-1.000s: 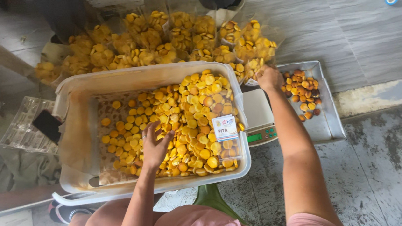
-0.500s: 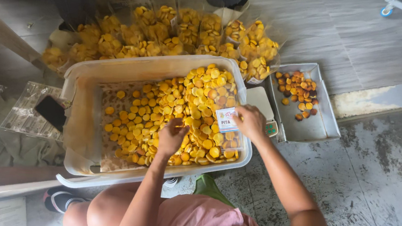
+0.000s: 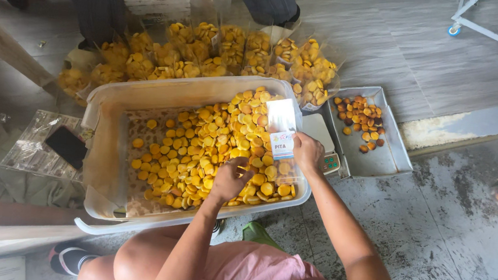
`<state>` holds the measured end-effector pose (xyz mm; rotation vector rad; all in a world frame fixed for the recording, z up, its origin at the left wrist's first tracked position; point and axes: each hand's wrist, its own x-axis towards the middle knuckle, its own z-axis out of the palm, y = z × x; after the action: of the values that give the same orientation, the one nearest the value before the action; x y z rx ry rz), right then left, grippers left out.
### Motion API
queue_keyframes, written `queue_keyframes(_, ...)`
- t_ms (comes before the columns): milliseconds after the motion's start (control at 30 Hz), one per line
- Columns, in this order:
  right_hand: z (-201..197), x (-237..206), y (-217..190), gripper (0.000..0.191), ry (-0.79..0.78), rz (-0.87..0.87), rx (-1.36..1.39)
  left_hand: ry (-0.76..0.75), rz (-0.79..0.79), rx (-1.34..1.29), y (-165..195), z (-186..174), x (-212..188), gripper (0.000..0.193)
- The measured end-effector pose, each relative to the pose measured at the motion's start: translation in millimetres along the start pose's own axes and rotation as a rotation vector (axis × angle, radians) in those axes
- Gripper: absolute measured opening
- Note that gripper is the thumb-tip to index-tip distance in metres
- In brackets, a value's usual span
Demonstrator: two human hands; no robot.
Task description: The person scoops yellow round snacks from a large plastic bin into clear plastic bags. They place the filled bags on a digital scale to weigh them, then set the weighed bags aside. The person repeats this process multiple times.
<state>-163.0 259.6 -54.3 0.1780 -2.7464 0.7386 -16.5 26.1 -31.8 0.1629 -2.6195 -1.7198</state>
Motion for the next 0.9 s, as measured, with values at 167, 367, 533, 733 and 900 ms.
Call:
queue_keyframes(167, -18, -11, -19, 0.013, 0.179, -0.106, 0.396, 0.008, -0.118, -0.421, -6, 3, 9, 0.053)
queue_keyframes(367, -12, -71, -68, 0.014, -0.426, -0.121, 0.758, 0.264, 0.025, -0.939, -28, -5, 21, 0.030)
queue_keyframes(533, -4, -66, -107, 0.016, -0.380, -0.018, 1.078, 0.264, 0.010, -0.821, -28, -2, 14, 0.011)
queue_keyframes(733, -33, -64, -143, 0.011, -0.103, -0.199, 0.730, 0.348, -0.043, -0.780, -9, -10, 14, 0.011)
queue_keyframes(900, -43, -65, -147, 0.019, -0.045, -0.348, 0.666, 0.278, 0.012, -0.767, -2, -15, 6, 0.014)
